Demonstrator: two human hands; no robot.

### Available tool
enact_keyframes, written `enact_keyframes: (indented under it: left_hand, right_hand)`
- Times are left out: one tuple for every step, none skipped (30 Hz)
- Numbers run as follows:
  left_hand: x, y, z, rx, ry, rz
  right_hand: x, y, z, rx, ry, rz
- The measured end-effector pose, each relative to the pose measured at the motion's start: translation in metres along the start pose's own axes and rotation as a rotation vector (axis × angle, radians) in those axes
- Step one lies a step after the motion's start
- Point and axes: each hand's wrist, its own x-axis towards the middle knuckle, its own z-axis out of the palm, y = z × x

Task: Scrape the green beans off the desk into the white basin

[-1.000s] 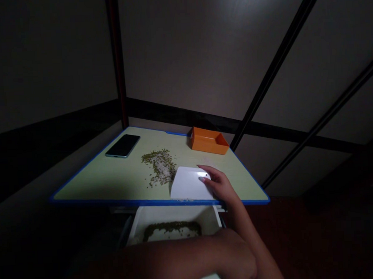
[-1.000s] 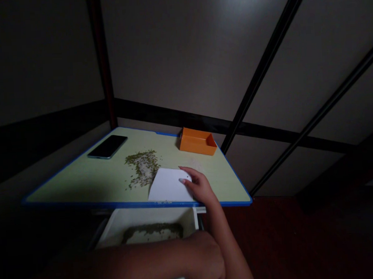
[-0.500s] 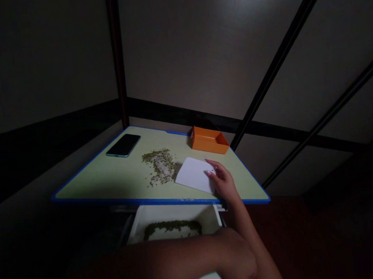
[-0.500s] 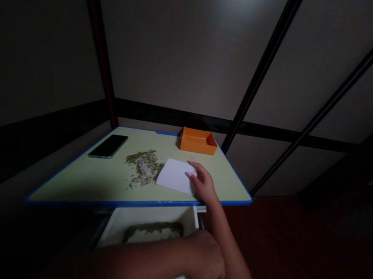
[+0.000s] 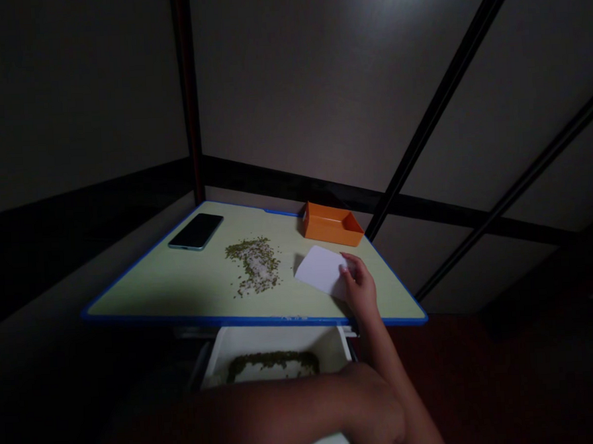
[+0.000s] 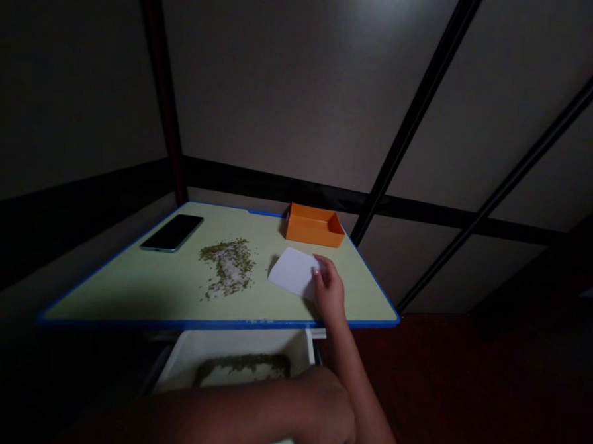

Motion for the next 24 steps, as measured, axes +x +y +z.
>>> enact_keyframes:
  left_hand:
    - [0.0003, 0.0000, 0.0001, -0.005, -0.004, 0.003]
    - [0.0006, -0.0001, 0.0002, -0.009, -0.008, 0.004]
    - [0.0009, -0.0001, 0.0002, -0.009, -0.013, 0.001]
    - [0.0010, 0.0001, -0.0001, -0.007, -0.020, -0.005]
    - [0.0010, 0.0004, -0.0005, -0.004, -0.028, -0.010]
    - [0.0009, 0.0008, -0.0012, -0.002, -0.034, -0.012]
    - [0.0008, 0.0013, -0.0019, -0.001, -0.039, -0.013]
    - [0.0008, 0.0017, -0.0027, 0.003, -0.044, -0.013]
    - [0.0009, 0.0021, -0.0033, 0.004, -0.051, -0.011]
    - [0.0011, 0.0023, -0.0037, 0.006, -0.063, -0.006]
    - [0.0014, 0.0024, -0.0039, 0.010, -0.072, -0.004]
    - [0.0018, 0.0025, -0.0040, 0.016, -0.082, -0.003]
    - [0.0020, 0.0025, -0.0038, 0.020, -0.092, 0.001]
    - [0.0020, 0.0025, -0.0036, 0.022, -0.096, 0.007]
    - [0.0018, 0.0026, -0.0035, 0.023, -0.090, 0.010]
    - [0.0013, 0.0028, -0.0035, 0.022, -0.077, 0.011]
    - [0.0006, 0.0031, -0.0037, 0.020, -0.059, 0.012]
    - [-0.0002, 0.0033, -0.0039, 0.015, -0.041, 0.016]
    - [-0.0009, 0.0036, -0.0042, 0.011, -0.025, 0.015]
    - [-0.0013, 0.0037, -0.0044, 0.008, -0.018, 0.013]
    - [-0.0015, 0.0037, -0.0045, 0.004, -0.020, 0.011]
    - [-0.0014, 0.0036, -0.0044, -0.001, -0.027, 0.011]
    - [-0.0011, 0.0033, -0.0041, -0.006, -0.032, 0.012]
    - [-0.0005, 0.0029, -0.0035, -0.009, -0.031, 0.015]
  right_hand:
    - [-0.0002, -0.0009, 0.0005, 0.009, -0.023, -0.004]
    - [-0.0004, -0.0019, 0.0009, 0.018, -0.051, -0.010]
    - [-0.0005, -0.0028, 0.0013, 0.025, -0.076, -0.018]
    - [-0.0006, -0.0036, 0.0016, 0.030, -0.095, -0.027]
    - [-0.0006, -0.0045, 0.0019, 0.032, -0.109, -0.038]
    - [-0.0006, -0.0053, 0.0022, 0.033, -0.120, -0.049]
    - [-0.0005, -0.0061, 0.0024, 0.032, -0.132, -0.060]
    - [-0.0004, -0.0069, 0.0027, 0.030, -0.145, -0.072]
    - [-0.0003, -0.0076, 0.0029, 0.025, -0.161, -0.085]
    - [-0.0003, -0.0082, 0.0032, 0.019, -0.179, -0.096]
    - [-0.0003, -0.0086, 0.0035, 0.011, -0.197, -0.106]
    - [-0.0004, -0.0088, 0.0038, 0.005, -0.214, -0.116]
    - [-0.0005, -0.0087, 0.0042, -0.001, -0.228, -0.125]
    - [-0.0006, -0.0083, 0.0046, -0.006, -0.239, -0.129]
    - [-0.0007, -0.0078, 0.0050, -0.010, -0.251, -0.131]
    - [-0.0008, -0.0073, 0.0054, -0.012, -0.261, -0.129]
    - [-0.0009, -0.0069, 0.0057, -0.015, -0.272, -0.125]
    - [-0.0010, -0.0066, 0.0060, -0.017, -0.283, -0.119]
    - [-0.0010, -0.0066, 0.0061, -0.015, -0.294, -0.115]
    - [-0.0011, -0.0068, 0.0062, -0.011, -0.305, -0.112]
    - [-0.0011, -0.0072, 0.0062, -0.005, -0.317, -0.110]
    - [-0.0012, -0.0077, 0.0061, 0.004, -0.328, -0.109]
    - [-0.0012, -0.0082, 0.0060, 0.014, -0.340, -0.108]
    - [-0.0013, -0.0087, 0.0059, 0.023, -0.351, -0.106]
